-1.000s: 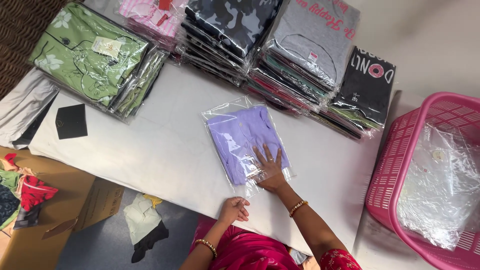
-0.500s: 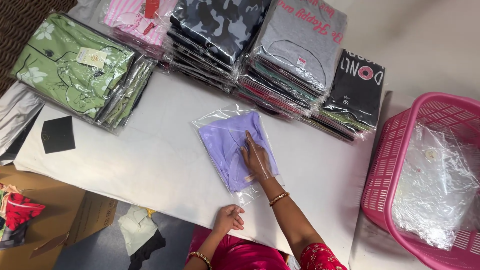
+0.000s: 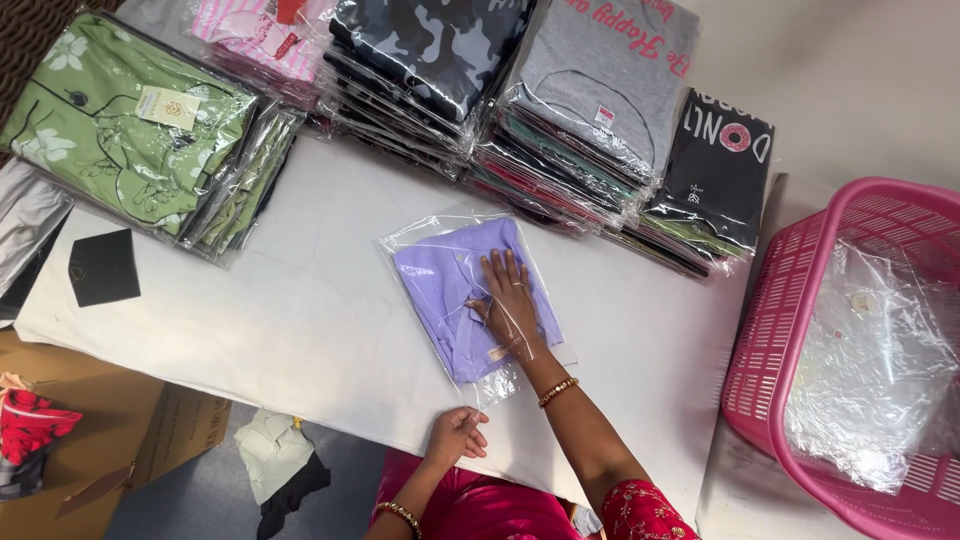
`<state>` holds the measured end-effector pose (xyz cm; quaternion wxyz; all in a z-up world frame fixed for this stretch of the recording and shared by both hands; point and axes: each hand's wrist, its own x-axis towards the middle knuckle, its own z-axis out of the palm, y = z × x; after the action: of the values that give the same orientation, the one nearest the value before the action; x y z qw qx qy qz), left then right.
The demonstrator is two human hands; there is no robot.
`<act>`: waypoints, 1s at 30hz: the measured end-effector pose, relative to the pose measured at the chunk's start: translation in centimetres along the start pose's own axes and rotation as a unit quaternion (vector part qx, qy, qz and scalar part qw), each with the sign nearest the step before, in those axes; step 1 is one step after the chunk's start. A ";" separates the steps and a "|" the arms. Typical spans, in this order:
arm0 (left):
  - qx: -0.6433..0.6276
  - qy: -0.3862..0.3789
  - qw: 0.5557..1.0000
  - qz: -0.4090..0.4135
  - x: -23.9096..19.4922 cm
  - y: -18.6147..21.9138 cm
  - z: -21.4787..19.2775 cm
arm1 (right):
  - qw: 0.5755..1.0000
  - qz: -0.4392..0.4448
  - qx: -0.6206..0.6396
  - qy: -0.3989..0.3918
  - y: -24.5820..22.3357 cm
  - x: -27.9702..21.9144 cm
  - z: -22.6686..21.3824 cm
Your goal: The person folds a light purple shirt and places it into a clear plastic bag, then sets it aside. Next, they fold a dark patterned garment and pack it into another plastic bag, stacking it with the other packaged items on the table.
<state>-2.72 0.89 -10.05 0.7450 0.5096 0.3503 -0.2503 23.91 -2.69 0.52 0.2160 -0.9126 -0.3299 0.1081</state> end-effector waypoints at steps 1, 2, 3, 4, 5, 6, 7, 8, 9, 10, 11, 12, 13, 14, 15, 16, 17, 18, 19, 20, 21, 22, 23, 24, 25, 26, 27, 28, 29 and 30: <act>0.002 0.001 1.000 0.000 0.0 -0.1 0.1 | 1.000 0.001 0.002 0.001 0.8 0.0 0.8; -0.002 -0.003 1.000 0.002 0.1 -0.1 0.0 | 1.000 -0.001 -0.027 -0.001 1.6 0.0 1.7; -0.008 -0.004 1.000 0.002 0.0 -0.3 0.0 | 0.998 -0.004 -0.055 -0.005 2.2 0.0 2.7; -0.007 -0.002 1.000 0.001 0.0 -0.3 -0.1 | 0.999 -0.003 -0.052 -0.005 2.1 0.0 2.7; -0.014 -0.004 1.000 0.001 0.0 -0.3 0.0 | 0.998 0.001 -0.065 -0.016 2.0 0.0 2.7; -0.021 -0.005 1.000 0.002 -0.1 -0.4 0.0 | 0.997 0.006 -0.077 -0.027 2.0 0.0 2.8; -0.022 -0.005 1.000 -0.002 -0.1 -0.9 0.0 | 0.997 0.007 -0.076 -0.030 1.2 0.1 2.1; -0.022 -0.004 1.000 0.003 -0.2 -1.4 0.0 | 0.994 0.022 -0.080 -0.065 0.5 0.3 1.5; -0.021 -0.004 1.000 0.014 0.4 -1.4 0.0 | 0.991 0.035 -0.086 -0.096 0.0 1.0 0.6; -0.021 -0.004 1.000 0.016 0.9 -1.7 0.0 | 0.991 0.034 -0.087 -0.094 0.3 2.0 0.9; -0.022 -0.006 1.000 0.016 1.1 -2.1 -0.2 | 0.985 0.037 -0.120 -0.122 0.5 2.8 1.4; -0.024 -0.008 1.000 0.017 1.3 -2.6 -0.3 | 0.976 0.040 -0.153 -0.150 0.7 3.6 1.8; -0.020 -0.005 1.000 0.013 0.9 -2.0 -0.3 | 0.977 0.041 -0.147 -0.150 0.3 4.0 1.8; -0.028 -0.004 1.000 0.006 0.3 -1.4 -0.3 | 0.980 0.032 -0.145 -0.137 0.0 4.3 1.6; -0.038 -0.006 0.999 0.000 0.0 -0.6 0.1 | 0.981 0.024 -0.146 -0.122 0.0 4.6 1.1; -0.034 -0.007 0.999 -0.002 -0.1 -1.7 -0.4 | 0.982 0.028 -0.144 -0.121 -0.3 3.8 1.2; -0.026 -0.015 0.999 0.010 0.6 -2.4 -0.4 | 0.985 0.015 -0.127 -0.115 -0.3 3.4 0.9; -0.018 -0.023 0.999 0.023 1.1 -3.0 -0.5 | 0.988 0.001 -0.111 -0.109 -0.5 3.0 0.6; -0.020 -0.024 0.999 0.028 1.0 -3.6 -0.5 | 0.988 -0.001 -0.115 -0.106 -0.8 2.1 0.1; -0.012 -0.024 0.999 0.023 0.9 -4.3 -0.4 | 0.991 0.009 -0.083 -0.106 -1.1 1.2 -0.3; -0.002 -0.024 1.000 0.015 0.8 -5.1 -0.4 | 0.993 0.022 -0.048 -0.108 -1.4 0.1 -0.5; -0.003 -0.025 1.000 0.017 0.6 -5.0 -0.6 | 0.993 0.021 -0.050 -0.107 -0.6 -0.3 0.9; -0.009 -0.021 1.000 0.010 -0.1 -5.4 -0.6 | 0.998 0.004 -0.035 -0.045 0.1 -1.3 2.5; -0.016 -0.016 1.000 0.002 -0.6 -5.8 -0.6 | 1.000 -0.013 -0.020 0.017 0.9 -2.2 4.2; -0.017 -0.018 1.000 -0.007 -1.0 -5.6 -0.6 | 1.000 -0.007 -0.019 0.011 1.6 -1.8 5.6; -0.034 -0.022 0.999 0.000 -1.3 -5.4 -0.5 | 0.999 -0.015 0.022 0.041 2.4 -1.4 7.1; -0.051 -0.025 0.998 0.008 -1.4 -4.9 -0.6 | 0.995 -0.023 0.063 0.074 3.1 -0.7 8.5; -0.051 -0.025 0.998 0.001 -2.0 -5.1 -0.3 | 0.995 -0.018 0.065 0.070 2.5 -0.6 7.3; -0.044 -0.027 0.999 -0.010 -1.8 -4.6 -0.5 | 0.996 0.005 0.045 0.076 1.9 0.4 6.0; -0.037 -0.030 0.999 -0.020 -1.7 -4.2 -0.6 | 0.996 0.029 0.025 0.082 1.2 1.4 4.7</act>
<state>-7.02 0.03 -11.33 0.7680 0.4669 0.3474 -0.2675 24.01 -1.07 -4.25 0.2615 -0.9219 -0.2819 0.0475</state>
